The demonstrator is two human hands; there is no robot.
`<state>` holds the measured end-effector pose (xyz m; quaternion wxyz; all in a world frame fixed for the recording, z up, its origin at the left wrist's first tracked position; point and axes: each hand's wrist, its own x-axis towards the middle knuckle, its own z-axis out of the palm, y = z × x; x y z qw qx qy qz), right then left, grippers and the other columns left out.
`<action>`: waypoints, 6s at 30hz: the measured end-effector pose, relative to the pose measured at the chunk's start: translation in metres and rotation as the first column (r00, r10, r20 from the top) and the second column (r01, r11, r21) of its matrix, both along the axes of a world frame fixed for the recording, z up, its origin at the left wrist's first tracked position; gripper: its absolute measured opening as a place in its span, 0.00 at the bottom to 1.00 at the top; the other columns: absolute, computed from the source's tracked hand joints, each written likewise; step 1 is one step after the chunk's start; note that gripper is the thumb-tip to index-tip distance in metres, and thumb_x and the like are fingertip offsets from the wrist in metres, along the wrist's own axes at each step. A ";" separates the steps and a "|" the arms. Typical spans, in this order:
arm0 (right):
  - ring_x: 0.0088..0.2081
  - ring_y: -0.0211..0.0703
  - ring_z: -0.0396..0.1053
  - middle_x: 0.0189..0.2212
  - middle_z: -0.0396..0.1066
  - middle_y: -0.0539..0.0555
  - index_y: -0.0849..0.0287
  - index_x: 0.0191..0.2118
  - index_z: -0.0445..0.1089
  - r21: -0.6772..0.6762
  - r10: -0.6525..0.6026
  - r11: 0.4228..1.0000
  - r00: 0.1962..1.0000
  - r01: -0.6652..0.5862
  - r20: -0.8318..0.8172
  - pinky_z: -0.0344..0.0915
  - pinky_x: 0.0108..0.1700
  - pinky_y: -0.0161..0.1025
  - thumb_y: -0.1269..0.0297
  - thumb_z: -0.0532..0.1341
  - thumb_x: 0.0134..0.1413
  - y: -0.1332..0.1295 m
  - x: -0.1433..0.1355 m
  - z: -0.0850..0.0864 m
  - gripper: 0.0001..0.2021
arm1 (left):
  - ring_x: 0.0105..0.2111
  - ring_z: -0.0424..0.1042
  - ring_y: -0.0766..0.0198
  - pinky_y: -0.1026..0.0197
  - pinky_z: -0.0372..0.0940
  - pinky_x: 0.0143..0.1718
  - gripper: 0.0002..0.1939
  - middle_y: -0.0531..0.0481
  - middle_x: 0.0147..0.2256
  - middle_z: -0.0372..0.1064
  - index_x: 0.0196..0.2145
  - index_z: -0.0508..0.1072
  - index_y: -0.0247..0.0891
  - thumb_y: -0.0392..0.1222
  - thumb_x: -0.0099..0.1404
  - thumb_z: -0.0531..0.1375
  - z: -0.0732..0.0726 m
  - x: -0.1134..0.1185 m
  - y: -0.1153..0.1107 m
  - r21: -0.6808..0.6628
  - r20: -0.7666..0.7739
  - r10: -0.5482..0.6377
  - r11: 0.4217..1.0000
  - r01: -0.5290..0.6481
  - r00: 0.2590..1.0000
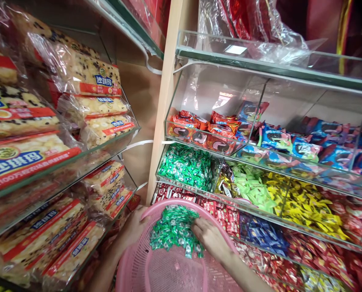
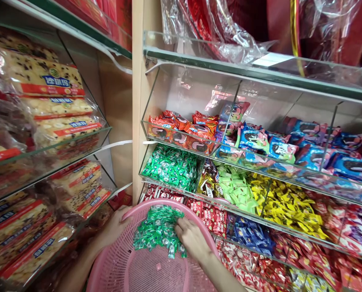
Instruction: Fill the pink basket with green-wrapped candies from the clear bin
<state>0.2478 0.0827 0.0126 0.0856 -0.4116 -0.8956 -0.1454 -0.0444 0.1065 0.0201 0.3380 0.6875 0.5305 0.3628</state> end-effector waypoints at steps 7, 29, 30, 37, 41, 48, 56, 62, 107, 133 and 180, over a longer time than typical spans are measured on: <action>0.33 0.39 0.62 0.31 0.65 0.49 0.59 0.28 0.62 0.050 0.026 0.998 0.993 -0.032 0.118 0.55 0.33 0.37 0.73 0.54 0.59 0.007 -0.011 -0.004 0.08 | 0.38 0.70 0.57 0.58 0.63 0.42 0.14 0.47 0.35 0.72 0.37 0.75 0.34 0.37 0.57 0.53 0.003 0.001 -0.001 -0.002 0.060 0.009 1.000 -0.008 0.998; 0.41 0.46 0.68 0.36 0.70 0.56 0.57 0.24 0.58 -0.605 -0.435 0.783 0.566 -0.146 -0.700 0.64 0.37 0.38 0.65 0.56 0.51 -0.014 -0.014 0.016 0.08 | 0.41 0.70 0.56 0.57 0.62 0.45 0.15 0.45 0.37 0.71 0.40 0.74 0.34 0.36 0.57 0.53 -0.001 0.000 0.002 -0.001 0.039 0.013 1.000 -0.013 0.999; 0.44 0.48 0.67 0.39 0.70 0.57 0.56 0.23 0.57 -0.615 -0.459 0.766 0.509 -0.188 -0.728 0.64 0.40 0.40 0.66 0.57 0.48 -0.017 -0.016 0.017 0.08 | 0.40 0.70 0.56 0.57 0.62 0.45 0.14 0.46 0.37 0.71 0.39 0.74 0.34 0.35 0.57 0.53 -0.001 0.000 0.002 0.001 0.036 0.011 1.000 -0.011 0.999; 0.33 0.42 0.67 0.29 0.70 0.53 0.56 0.20 0.51 -0.641 -0.554 0.654 0.324 -0.401 -0.767 0.62 0.34 0.38 0.67 0.58 0.44 -0.029 -0.027 0.017 0.12 | 0.39 0.70 0.56 0.57 0.63 0.44 0.14 0.47 0.35 0.71 0.38 0.75 0.35 0.36 0.57 0.53 0.000 0.000 0.000 0.016 0.041 0.008 1.000 -0.009 0.999; 0.25 0.36 0.61 0.22 0.64 0.48 0.58 0.23 0.60 -0.689 -0.578 0.631 0.376 -0.358 -0.725 0.58 0.29 0.34 0.59 0.60 0.49 -0.029 -0.025 0.011 0.11 | 0.38 0.70 0.57 0.57 0.63 0.44 0.13 0.48 0.34 0.70 0.36 0.75 0.35 0.36 0.57 0.53 -0.001 -0.001 0.000 0.022 0.013 0.005 1.000 -0.006 1.000; 0.22 0.35 0.59 0.22 0.63 0.47 0.58 0.31 0.68 -0.746 -0.606 0.591 0.441 -0.307 -0.662 0.56 0.24 0.33 0.54 0.61 0.47 -0.025 -0.018 -0.003 0.12 | 0.39 0.70 0.57 0.58 0.63 0.45 0.12 0.47 0.35 0.71 0.35 0.74 0.35 0.36 0.57 0.53 -0.003 -0.001 0.002 0.013 0.011 0.012 1.000 -0.012 1.000; 0.25 0.38 0.63 0.23 0.66 0.49 0.58 0.32 0.68 -0.655 -0.464 0.748 0.620 -0.108 -0.632 0.60 0.26 0.34 0.55 0.58 0.53 -0.011 -0.016 -0.002 0.11 | 0.41 0.71 0.56 0.58 0.63 0.46 0.15 0.46 0.38 0.73 0.40 0.75 0.35 0.36 0.56 0.54 0.003 0.000 0.000 -0.014 0.059 0.028 1.000 -0.027 0.998; 0.33 0.41 0.66 0.31 0.68 0.54 0.59 0.31 0.67 -0.486 -0.213 0.865 0.786 -0.125 -0.580 0.62 0.35 0.37 0.59 0.53 0.59 0.001 -0.018 0.005 0.12 | 0.41 0.71 0.56 0.57 0.63 0.45 0.15 0.45 0.38 0.74 0.40 0.75 0.35 0.35 0.56 0.55 0.005 0.001 0.000 -0.028 0.094 0.039 0.999 -0.037 0.995; 0.36 0.42 0.67 0.35 0.68 0.54 0.59 0.34 0.66 -0.238 -0.180 0.951 0.978 0.200 0.101 0.60 0.36 0.35 0.76 0.49 0.58 0.013 -0.039 0.001 0.11 | 0.38 0.70 0.58 0.59 0.63 0.44 0.10 0.48 0.35 0.71 0.32 0.75 0.36 0.38 0.57 0.54 -0.003 -0.002 0.002 -0.012 0.034 0.022 1.000 -0.021 0.999; 0.32 0.37 0.65 0.29 0.66 0.52 0.59 0.34 0.65 0.029 0.076 0.997 0.991 -0.073 -0.106 0.57 0.35 0.34 0.65 0.46 0.64 0.025 -0.066 0.105 0.12 | 0.38 0.70 0.56 0.57 0.63 0.43 0.15 0.46 0.37 0.72 0.41 0.75 0.36 0.37 0.58 0.54 -0.008 -0.001 0.003 0.005 0.079 0.014 1.000 -0.014 0.997; 0.36 0.41 0.64 0.34 0.67 0.54 0.58 0.45 0.66 -0.043 -0.006 0.999 0.986 -0.001 -0.166 0.59 0.39 0.37 0.67 0.46 0.64 -0.001 -0.038 0.089 0.13 | 0.39 0.71 0.56 0.57 0.63 0.44 0.15 0.45 0.37 0.73 0.40 0.76 0.34 0.37 0.56 0.55 0.000 0.000 0.002 0.003 0.080 0.032 0.999 -0.033 0.996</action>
